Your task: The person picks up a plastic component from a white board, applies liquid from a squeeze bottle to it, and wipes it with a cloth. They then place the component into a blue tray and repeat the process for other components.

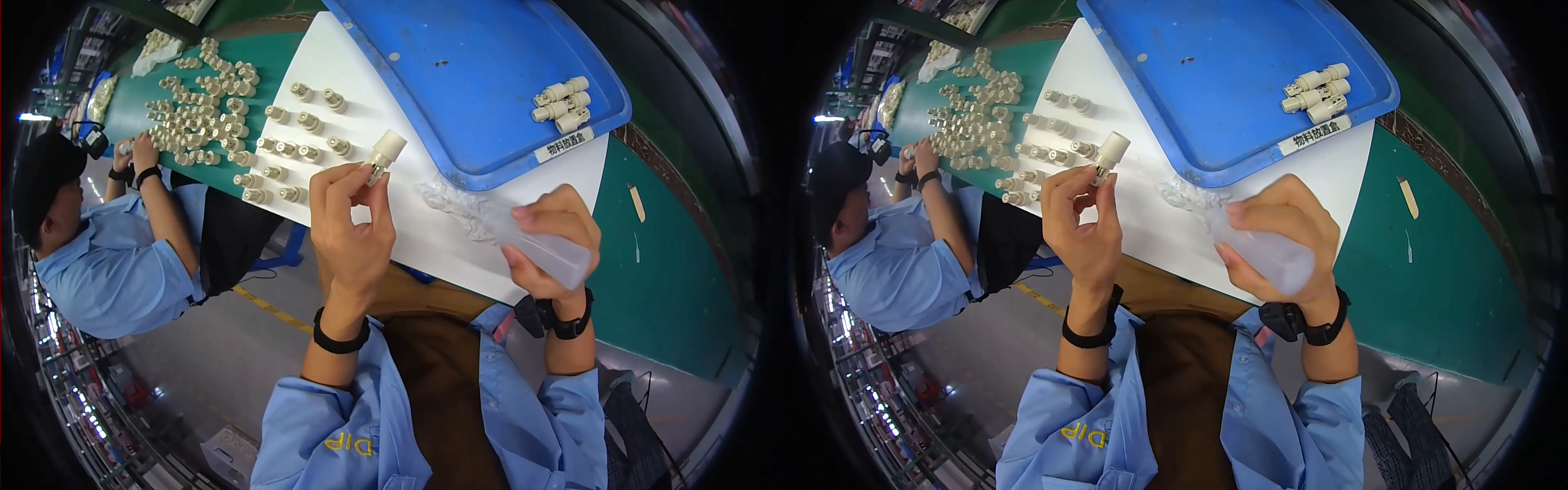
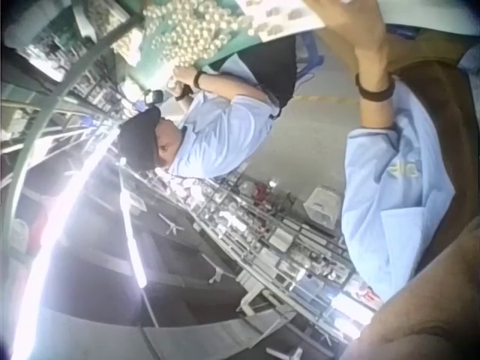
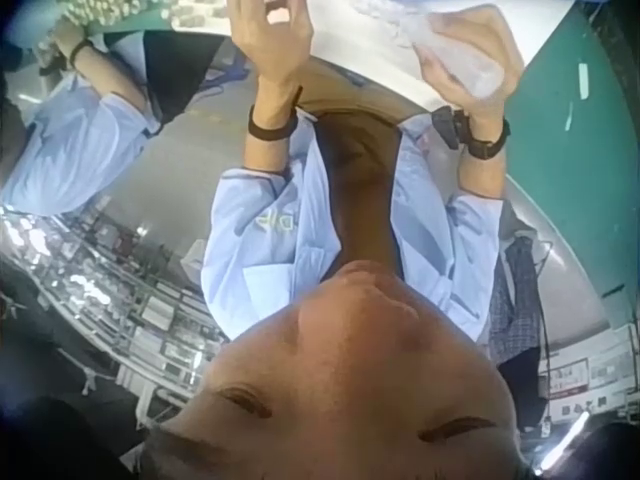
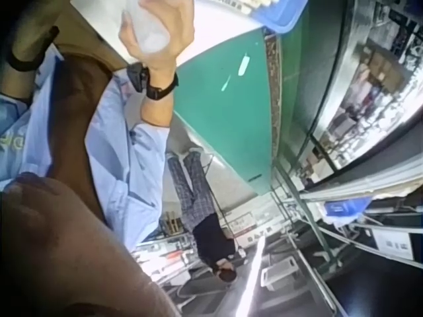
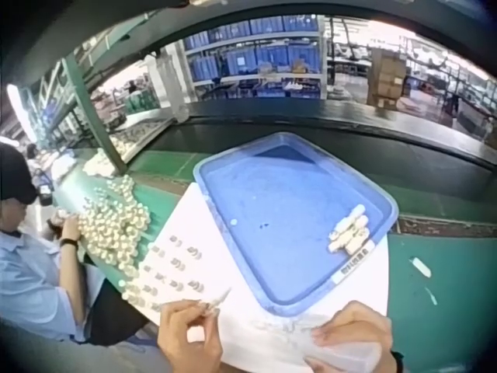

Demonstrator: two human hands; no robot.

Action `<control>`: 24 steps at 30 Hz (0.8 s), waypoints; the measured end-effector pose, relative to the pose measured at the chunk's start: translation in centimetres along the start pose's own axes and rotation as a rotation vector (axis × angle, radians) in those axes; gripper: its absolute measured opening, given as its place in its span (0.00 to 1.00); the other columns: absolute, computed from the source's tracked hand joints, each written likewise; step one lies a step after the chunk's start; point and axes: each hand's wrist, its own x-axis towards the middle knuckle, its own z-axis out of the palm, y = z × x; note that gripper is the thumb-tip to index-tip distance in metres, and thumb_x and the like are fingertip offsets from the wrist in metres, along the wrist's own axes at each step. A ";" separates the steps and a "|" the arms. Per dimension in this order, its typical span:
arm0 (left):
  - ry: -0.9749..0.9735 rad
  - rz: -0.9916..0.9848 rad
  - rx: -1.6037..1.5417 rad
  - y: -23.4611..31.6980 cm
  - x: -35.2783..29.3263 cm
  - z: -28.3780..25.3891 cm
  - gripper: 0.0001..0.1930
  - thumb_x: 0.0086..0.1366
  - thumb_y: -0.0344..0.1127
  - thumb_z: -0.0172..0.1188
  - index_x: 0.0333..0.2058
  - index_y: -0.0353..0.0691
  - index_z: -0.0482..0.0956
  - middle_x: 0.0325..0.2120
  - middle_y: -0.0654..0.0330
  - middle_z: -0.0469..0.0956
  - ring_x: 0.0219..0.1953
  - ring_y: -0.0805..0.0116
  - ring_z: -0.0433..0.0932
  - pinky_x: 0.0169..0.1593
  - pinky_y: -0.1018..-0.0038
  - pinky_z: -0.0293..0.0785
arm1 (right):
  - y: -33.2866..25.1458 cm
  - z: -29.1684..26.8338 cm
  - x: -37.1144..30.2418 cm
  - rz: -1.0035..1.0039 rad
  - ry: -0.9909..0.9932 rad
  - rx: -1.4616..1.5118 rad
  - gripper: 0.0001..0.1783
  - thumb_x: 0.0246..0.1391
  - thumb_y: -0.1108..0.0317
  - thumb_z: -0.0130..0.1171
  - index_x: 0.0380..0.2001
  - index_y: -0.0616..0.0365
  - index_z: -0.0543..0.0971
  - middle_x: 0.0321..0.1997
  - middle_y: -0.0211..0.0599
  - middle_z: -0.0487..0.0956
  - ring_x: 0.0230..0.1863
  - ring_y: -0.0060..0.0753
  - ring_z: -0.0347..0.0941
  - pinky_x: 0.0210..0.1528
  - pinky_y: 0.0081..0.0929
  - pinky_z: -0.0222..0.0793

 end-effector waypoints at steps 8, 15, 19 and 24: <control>-0.073 0.020 0.011 0.7 -0.9 0.4 0.12 0.49 0.17 0.62 0.33 0.32 0.74 0.31 0.56 0.71 0.25 0.72 0.74 0.25 0.82 0.72 | 0.4 -0.3 -0.4 -0.032 0.093 0.109 0.18 0.35 0.72 0.65 0.32 0.60 0.70 0.32 0.43 0.73 0.23 0.28 0.67 0.23 0.21 0.64; -0.083 0.067 0.006 1.1 -1.8 1.1 0.12 0.48 0.18 0.62 0.33 0.34 0.74 0.30 0.55 0.72 0.26 0.67 0.75 0.25 0.78 0.73 | 0.3 0.4 -0.7 -0.079 0.297 0.200 0.19 0.34 0.72 0.66 0.32 0.60 0.71 0.32 0.45 0.74 0.21 0.27 0.67 0.21 0.20 0.63; -0.091 0.095 0.024 1.3 -2.0 1.4 0.13 0.47 0.18 0.63 0.32 0.35 0.74 0.30 0.54 0.72 0.27 0.63 0.75 0.26 0.75 0.74 | -0.1 0.4 -0.9 -0.080 0.184 0.068 0.19 0.36 0.70 0.65 0.33 0.59 0.70 0.33 0.45 0.73 0.23 0.27 0.66 0.23 0.20 0.64; -0.097 0.120 0.049 1.3 -2.2 1.5 0.13 0.46 0.19 0.63 0.32 0.35 0.74 0.29 0.54 0.72 0.27 0.61 0.76 0.25 0.75 0.74 | -0.2 0.3 -1.2 -0.023 0.128 0.021 0.18 0.40 0.68 0.63 0.34 0.59 0.69 0.35 0.44 0.71 0.27 0.29 0.66 0.28 0.22 0.66</control>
